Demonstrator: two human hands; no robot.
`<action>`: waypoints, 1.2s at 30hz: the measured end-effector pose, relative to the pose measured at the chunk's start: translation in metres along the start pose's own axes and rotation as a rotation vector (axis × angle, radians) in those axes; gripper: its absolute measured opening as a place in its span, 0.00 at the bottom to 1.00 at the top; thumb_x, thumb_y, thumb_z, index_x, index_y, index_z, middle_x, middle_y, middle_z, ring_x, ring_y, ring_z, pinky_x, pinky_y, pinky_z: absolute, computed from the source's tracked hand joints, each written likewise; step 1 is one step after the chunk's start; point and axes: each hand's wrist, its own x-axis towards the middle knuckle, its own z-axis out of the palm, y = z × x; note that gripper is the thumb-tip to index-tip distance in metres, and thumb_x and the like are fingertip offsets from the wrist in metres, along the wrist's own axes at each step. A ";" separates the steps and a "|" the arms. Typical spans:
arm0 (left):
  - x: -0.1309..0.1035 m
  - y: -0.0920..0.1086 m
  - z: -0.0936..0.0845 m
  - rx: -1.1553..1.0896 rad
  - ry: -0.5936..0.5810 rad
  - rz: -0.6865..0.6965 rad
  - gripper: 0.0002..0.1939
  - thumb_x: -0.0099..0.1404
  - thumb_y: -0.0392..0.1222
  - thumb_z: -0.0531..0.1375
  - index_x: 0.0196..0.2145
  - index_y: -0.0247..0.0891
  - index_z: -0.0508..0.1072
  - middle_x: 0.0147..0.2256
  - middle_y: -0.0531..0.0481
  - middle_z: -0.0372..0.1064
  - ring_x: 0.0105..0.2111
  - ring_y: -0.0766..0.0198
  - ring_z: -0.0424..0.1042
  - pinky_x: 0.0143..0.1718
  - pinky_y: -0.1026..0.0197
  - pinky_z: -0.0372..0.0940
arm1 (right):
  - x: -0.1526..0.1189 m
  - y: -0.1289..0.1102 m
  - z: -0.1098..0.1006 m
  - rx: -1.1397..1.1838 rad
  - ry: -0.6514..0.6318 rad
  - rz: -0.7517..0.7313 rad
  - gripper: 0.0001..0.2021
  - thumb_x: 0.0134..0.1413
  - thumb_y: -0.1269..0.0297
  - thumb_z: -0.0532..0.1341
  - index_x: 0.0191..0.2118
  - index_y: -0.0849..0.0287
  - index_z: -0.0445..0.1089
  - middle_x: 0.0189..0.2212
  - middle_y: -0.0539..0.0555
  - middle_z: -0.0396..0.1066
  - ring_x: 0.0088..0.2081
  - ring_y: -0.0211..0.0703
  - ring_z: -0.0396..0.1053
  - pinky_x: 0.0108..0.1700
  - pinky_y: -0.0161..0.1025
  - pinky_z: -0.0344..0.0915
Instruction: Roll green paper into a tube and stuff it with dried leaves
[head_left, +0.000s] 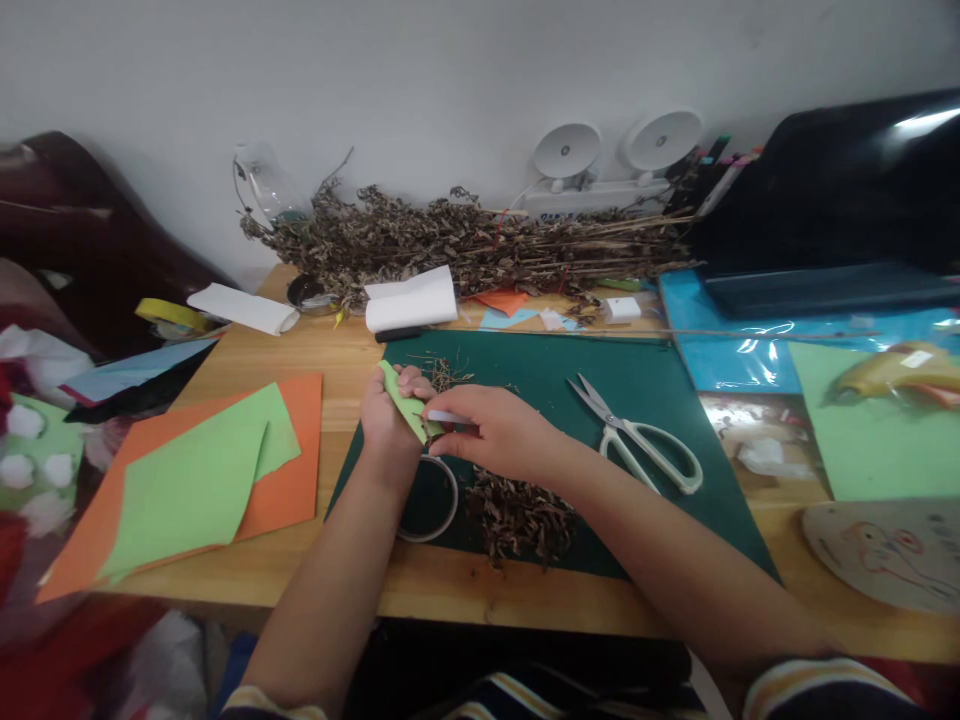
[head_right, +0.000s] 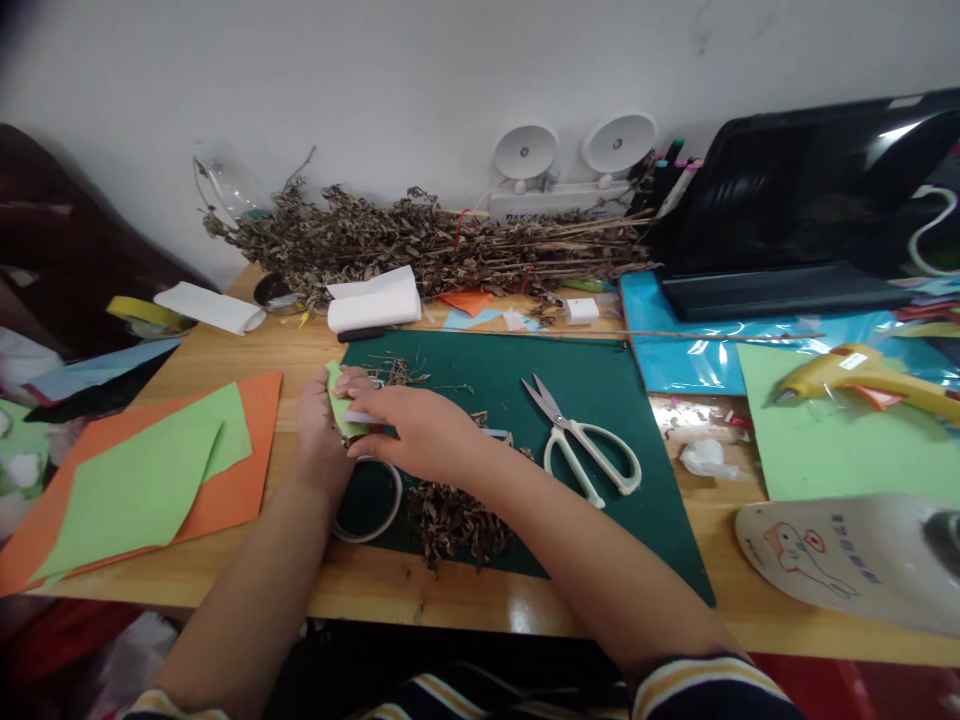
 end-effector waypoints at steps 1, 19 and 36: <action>0.000 0.000 0.000 0.007 0.002 0.000 0.16 0.65 0.43 0.40 0.22 0.37 0.54 0.14 0.60 0.48 0.11 0.76 0.51 0.13 0.74 0.52 | 0.000 -0.001 0.000 0.030 -0.001 0.020 0.09 0.45 0.66 0.62 0.35 0.60 0.67 0.35 0.53 0.70 0.36 0.39 0.65 0.36 0.35 0.58; 0.001 -0.004 0.002 0.061 0.026 0.008 0.17 0.64 0.45 0.40 0.20 0.38 0.53 0.14 0.60 0.45 0.09 0.75 0.48 0.12 0.72 0.49 | -0.005 -0.012 -0.013 0.161 0.035 -0.064 0.12 0.43 0.65 0.62 0.38 0.58 0.66 0.31 0.50 0.68 0.27 0.33 0.62 0.26 0.30 0.57; 0.006 0.001 -0.006 -0.020 -0.041 -0.001 0.17 0.65 0.46 0.40 0.23 0.37 0.56 0.14 0.59 0.50 0.11 0.76 0.52 0.13 0.73 0.52 | -0.015 -0.024 -0.024 0.375 0.388 -0.027 0.01 0.47 0.69 0.55 0.27 0.58 0.60 0.22 0.46 0.61 0.22 0.31 0.57 0.22 0.30 0.56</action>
